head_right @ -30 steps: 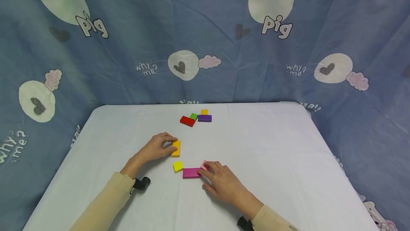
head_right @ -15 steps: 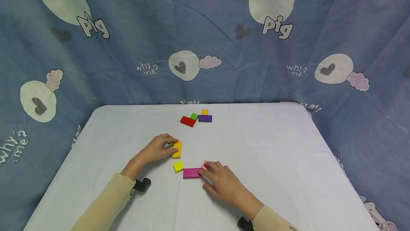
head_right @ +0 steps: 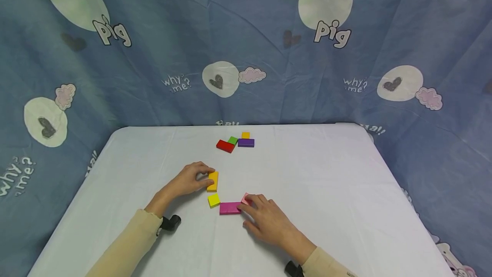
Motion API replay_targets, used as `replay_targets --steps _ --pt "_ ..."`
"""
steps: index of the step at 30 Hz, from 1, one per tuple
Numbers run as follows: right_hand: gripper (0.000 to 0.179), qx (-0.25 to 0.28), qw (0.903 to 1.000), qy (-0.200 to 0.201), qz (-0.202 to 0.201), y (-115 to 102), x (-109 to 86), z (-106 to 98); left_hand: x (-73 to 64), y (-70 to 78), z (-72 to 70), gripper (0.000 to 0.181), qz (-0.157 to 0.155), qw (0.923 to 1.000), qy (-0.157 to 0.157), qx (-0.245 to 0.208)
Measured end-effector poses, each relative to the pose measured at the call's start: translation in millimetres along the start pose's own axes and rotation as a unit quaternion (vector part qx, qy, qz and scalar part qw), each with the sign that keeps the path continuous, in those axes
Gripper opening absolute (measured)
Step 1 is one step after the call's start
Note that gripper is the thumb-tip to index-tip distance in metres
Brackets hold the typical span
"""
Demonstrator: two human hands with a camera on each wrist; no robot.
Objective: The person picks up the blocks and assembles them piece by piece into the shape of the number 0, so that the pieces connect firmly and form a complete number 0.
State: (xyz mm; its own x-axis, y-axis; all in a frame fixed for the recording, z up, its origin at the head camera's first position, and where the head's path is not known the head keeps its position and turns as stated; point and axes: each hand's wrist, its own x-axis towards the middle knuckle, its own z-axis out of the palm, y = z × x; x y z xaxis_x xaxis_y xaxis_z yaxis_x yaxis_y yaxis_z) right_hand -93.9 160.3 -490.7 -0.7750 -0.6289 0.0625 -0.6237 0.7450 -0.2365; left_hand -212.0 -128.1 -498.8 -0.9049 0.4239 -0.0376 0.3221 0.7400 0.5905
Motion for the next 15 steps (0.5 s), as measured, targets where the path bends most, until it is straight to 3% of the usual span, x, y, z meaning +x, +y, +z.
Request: replay_targets --steps 15 --pt "0.049 0.0 1.0 0.004 -0.001 0.8 -0.7 0.8 -2.6 4.2 1.3 0.039 -0.006 1.0 -0.002 -0.003"
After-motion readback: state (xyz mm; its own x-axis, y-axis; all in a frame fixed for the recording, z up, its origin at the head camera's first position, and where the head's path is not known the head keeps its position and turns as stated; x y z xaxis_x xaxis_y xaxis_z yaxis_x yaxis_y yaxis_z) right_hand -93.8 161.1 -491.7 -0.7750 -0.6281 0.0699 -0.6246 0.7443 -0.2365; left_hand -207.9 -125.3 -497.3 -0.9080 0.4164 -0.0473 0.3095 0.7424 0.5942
